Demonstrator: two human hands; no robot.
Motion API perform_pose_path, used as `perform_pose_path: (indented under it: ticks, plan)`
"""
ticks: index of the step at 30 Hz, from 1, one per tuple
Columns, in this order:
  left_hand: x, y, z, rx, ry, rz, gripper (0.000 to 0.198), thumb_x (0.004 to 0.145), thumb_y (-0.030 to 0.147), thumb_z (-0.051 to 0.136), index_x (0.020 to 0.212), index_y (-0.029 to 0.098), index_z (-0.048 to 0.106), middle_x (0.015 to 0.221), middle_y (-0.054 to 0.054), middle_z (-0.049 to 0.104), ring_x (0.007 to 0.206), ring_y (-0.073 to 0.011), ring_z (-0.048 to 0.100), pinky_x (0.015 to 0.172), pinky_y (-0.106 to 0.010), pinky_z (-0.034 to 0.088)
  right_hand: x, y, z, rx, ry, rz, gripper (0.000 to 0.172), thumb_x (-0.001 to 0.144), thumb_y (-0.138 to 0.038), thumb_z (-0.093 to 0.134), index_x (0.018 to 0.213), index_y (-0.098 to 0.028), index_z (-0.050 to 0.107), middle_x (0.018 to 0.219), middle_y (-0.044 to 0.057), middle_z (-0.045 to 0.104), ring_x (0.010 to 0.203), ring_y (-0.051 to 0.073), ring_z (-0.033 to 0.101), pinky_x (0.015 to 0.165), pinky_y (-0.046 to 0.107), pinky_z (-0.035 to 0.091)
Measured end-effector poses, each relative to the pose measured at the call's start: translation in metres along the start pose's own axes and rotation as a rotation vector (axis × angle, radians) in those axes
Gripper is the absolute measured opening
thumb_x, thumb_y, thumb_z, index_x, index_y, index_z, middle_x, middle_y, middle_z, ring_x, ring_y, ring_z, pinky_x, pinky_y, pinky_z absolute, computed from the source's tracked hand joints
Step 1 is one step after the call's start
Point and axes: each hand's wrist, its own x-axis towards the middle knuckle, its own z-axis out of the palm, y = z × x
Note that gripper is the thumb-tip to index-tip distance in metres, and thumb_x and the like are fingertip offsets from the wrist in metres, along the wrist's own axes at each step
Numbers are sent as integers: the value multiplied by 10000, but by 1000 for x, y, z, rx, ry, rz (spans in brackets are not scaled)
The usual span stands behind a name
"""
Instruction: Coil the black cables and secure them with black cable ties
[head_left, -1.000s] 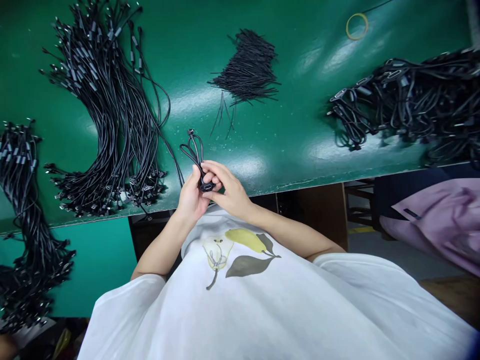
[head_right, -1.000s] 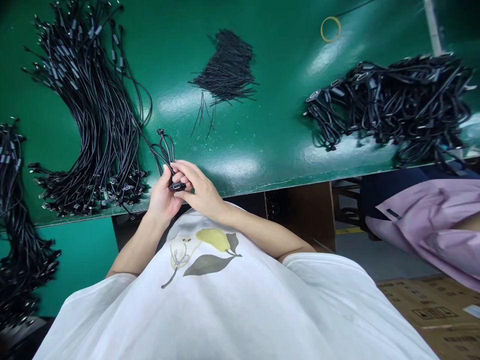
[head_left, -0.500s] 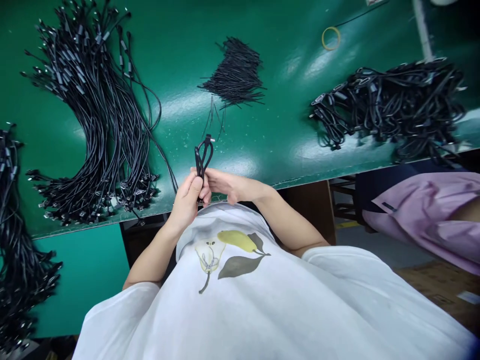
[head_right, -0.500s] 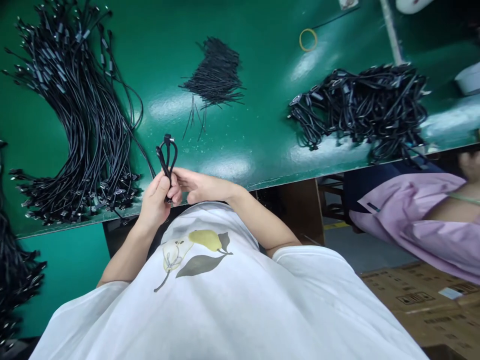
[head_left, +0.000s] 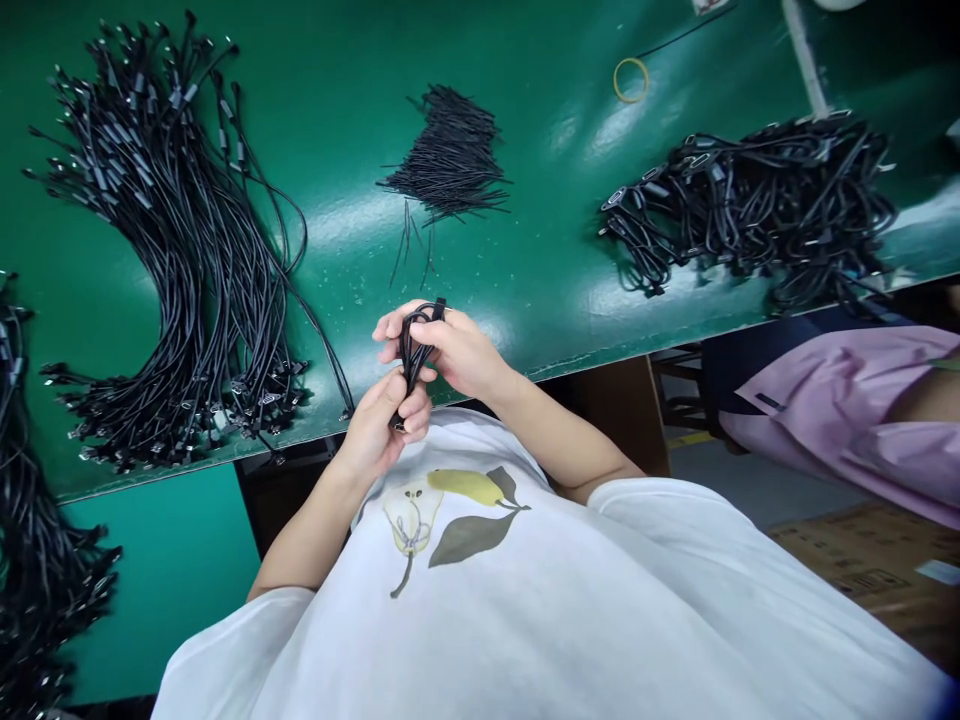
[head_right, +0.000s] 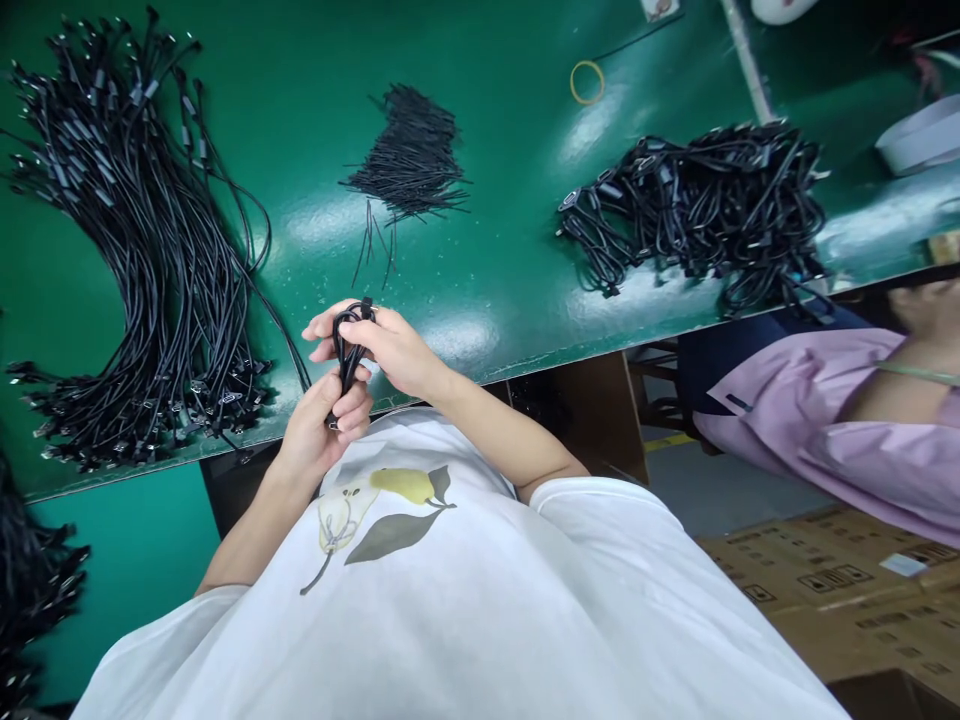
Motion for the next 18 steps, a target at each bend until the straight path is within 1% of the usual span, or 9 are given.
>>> perform_pose_path:
  ticks: [2, 4, 7, 9, 11, 12, 14, 16, 18]
  plan:
    - [1, 1, -1, -43, -4, -36, 320, 783, 391, 742, 924, 117, 657, 577, 73, 295, 445, -40, 300, 355, -128, 258, 0, -2, 0, 112, -40, 4, 258, 833, -412, 609, 898, -187, 501, 814, -7, 570, 731, 101, 611, 484, 147, 423]
    - [2, 0, -1, -92, -18, -98, 292, 787, 366, 737, 909, 115, 651, 577, 74, 284, 439, -36, 277, 344, -120, 233, -1, -4, 0, 143, -37, -54, 285, 870, -447, 596, 896, -210, 440, 695, -72, 486, 605, 59, 552, 545, 173, 472]
    - [7, -5, -3, -107, -38, -160, 312, 785, 383, 739, 928, 131, 624, 604, 66, 336, 448, -32, 294, 355, -123, 228, -2, -1, -2, 3, 44, -190, 257, 934, -447, 519, 909, -233, 379, 626, -109, 468, 485, 42, 501, 536, 187, 481]
    - [12, -9, -7, 1, -35, -109, 356, 782, 433, 735, 959, 157, 597, 652, 45, 432, 491, -49, 373, 404, -149, 300, -2, 7, -6, -179, 136, -297, 231, 953, -435, 487, 922, -238, 372, 604, -107, 511, 455, 49, 516, 501, 174, 460]
    - [19, -9, -14, 242, -40, -9, 374, 792, 487, 709, 952, 172, 586, 705, 18, 522, 584, -90, 472, 518, -205, 407, -1, 20, -11, -343, 235, -369, 229, 955, -442, 477, 931, -236, 381, 576, -107, 525, 443, 55, 530, 483, 165, 445]
    - [23, -9, -18, 397, -42, 42, 365, 808, 505, 683, 923, 171, 591, 725, 5, 555, 637, -110, 505, 590, -236, 438, 0, 26, -14, -399, 278, -379, 237, 952, -454, 475, 933, -235, 385, 557, -111, 514, 439, 57, 532, 479, 162, 440]
    - [32, -10, -26, 689, -31, 103, 361, 845, 519, 627, 835, 159, 605, 743, -15, 593, 703, -132, 534, 695, -271, 444, 2, 36, -19, -478, 334, -341, 251, 953, -477, 451, 939, -234, 389, 541, -114, 494, 450, 64, 540, 495, 169, 448]
    - [39, -12, -33, 811, 22, 128, 375, 865, 523, 590, 789, 156, 602, 718, -12, 588, 686, -131, 531, 697, -275, 431, 7, 38, -26, -588, 327, -286, 243, 956, -468, 435, 942, -228, 400, 583, -97, 516, 503, 74, 562, 549, 194, 471]
    - [44, -15, -36, 691, 73, 123, 378, 851, 537, 598, 794, 163, 584, 632, 23, 516, 589, -113, 487, 611, -263, 414, 16, 27, -40, -733, 187, -241, 233, 925, -437, 503, 944, -213, 444, 721, -46, 598, 652, 96, 616, 663, 237, 503]
